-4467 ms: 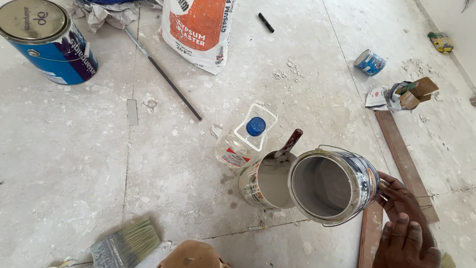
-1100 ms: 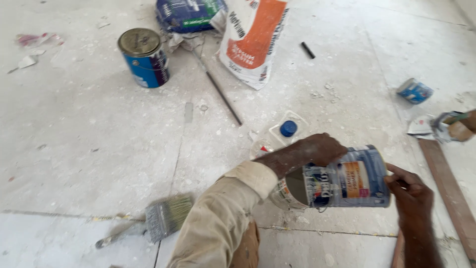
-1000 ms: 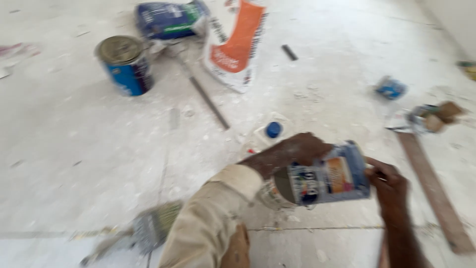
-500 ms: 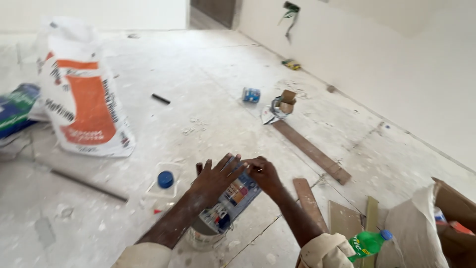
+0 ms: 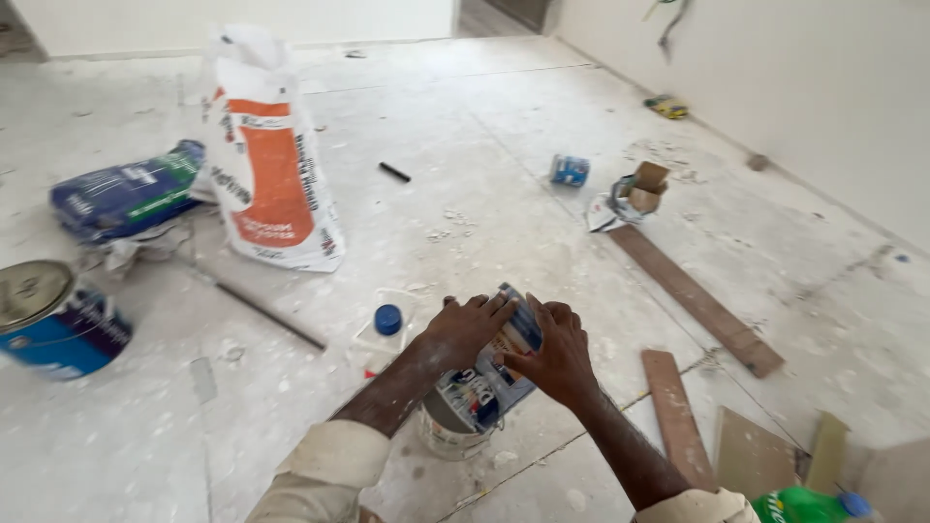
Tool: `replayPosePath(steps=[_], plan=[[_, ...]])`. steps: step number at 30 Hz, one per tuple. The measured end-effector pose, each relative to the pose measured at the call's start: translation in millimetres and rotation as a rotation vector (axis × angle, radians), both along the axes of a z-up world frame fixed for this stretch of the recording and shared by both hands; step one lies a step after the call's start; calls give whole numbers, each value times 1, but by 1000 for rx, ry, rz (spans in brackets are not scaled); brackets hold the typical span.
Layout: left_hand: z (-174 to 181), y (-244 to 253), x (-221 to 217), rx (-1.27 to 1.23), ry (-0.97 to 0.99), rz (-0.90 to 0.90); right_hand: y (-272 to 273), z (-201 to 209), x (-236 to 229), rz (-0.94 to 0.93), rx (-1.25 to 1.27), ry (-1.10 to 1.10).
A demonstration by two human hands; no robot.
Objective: Mix paint primer in a bucket using a brush and pouring from a tin.
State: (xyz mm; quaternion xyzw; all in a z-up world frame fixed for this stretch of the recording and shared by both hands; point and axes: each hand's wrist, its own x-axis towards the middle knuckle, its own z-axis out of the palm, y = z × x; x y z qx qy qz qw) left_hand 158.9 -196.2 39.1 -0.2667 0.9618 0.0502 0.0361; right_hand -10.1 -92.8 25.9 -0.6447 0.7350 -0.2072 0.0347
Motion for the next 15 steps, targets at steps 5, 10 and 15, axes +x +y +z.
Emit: replayPosePath(steps=[5, 10, 15], plan=[[-6, -11, 9, -57, 24, 31, 10, 4, 39, -33, 23, 130], [2, -8, 19, -41, 47, 61, 1, -12, 43, -45, -37, 246], [-5, -11, 37, 218, 243, 112, -5, -12, 42, -24, -59, 262]])
